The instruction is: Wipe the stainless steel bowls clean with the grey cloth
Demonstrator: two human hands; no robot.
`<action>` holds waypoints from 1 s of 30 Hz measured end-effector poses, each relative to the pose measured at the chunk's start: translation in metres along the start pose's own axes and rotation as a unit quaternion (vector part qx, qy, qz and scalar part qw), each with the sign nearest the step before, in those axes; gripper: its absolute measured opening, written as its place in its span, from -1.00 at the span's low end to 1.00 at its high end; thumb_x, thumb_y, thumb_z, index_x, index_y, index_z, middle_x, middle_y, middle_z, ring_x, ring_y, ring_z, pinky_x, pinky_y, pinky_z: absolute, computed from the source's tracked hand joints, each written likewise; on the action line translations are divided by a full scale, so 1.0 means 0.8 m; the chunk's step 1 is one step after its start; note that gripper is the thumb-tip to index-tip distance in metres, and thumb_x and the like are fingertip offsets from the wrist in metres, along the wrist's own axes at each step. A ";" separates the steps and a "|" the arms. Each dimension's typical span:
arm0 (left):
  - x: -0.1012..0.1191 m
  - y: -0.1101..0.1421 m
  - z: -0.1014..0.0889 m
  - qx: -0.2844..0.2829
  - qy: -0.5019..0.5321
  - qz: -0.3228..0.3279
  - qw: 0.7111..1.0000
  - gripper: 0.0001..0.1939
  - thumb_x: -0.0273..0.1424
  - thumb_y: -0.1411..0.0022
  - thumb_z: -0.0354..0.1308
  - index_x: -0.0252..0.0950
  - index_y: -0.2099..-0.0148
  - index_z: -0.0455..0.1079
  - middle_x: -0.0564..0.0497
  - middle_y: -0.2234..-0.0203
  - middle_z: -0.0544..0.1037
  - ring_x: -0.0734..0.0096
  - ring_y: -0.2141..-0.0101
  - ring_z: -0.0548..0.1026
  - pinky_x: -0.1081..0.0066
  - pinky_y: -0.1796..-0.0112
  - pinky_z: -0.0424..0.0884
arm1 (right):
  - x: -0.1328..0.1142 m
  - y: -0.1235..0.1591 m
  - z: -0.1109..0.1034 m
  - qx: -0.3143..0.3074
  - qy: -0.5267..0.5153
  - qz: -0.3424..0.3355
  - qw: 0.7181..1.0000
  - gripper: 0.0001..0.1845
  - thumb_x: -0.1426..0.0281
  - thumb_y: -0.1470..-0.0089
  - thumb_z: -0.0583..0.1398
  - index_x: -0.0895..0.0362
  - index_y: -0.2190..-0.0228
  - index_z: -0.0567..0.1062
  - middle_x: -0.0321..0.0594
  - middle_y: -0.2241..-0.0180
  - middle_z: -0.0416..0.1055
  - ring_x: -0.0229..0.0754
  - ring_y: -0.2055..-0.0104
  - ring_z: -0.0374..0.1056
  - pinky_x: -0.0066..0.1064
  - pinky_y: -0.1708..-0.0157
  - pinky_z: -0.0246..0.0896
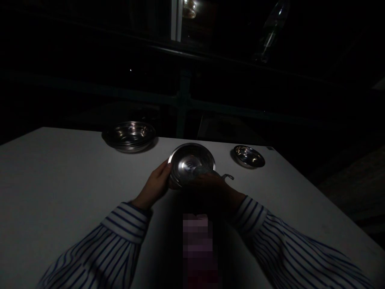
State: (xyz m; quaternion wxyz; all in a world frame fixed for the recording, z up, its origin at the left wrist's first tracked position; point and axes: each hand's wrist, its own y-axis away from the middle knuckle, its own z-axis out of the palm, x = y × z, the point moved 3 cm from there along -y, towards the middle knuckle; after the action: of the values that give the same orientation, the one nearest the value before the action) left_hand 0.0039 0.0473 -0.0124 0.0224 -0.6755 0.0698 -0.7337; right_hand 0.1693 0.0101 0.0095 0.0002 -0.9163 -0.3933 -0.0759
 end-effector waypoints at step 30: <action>0.009 0.004 -0.002 0.008 -0.085 0.026 0.996 -0.54 -0.12 -0.13 0.00 -0.33 0.05 0.36 -0.04 0.26 0.51 0.28 0.24 0.41 0.37 0.21 0.30 | -0.014 -0.017 0.007 0.108 -0.014 -0.039 0.993 -0.71 0.42 -0.15 0.00 0.11 0.10 0.37 -0.15 0.18 0.41 -0.13 0.24 0.32 -0.27 0.33 0.22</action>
State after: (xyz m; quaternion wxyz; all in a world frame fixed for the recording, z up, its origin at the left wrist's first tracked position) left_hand 0.0018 0.0437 -0.0059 0.0528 -0.7333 0.0797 -0.6731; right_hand 0.1528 0.0119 0.0016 0.0908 -0.8957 -0.4348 -0.0202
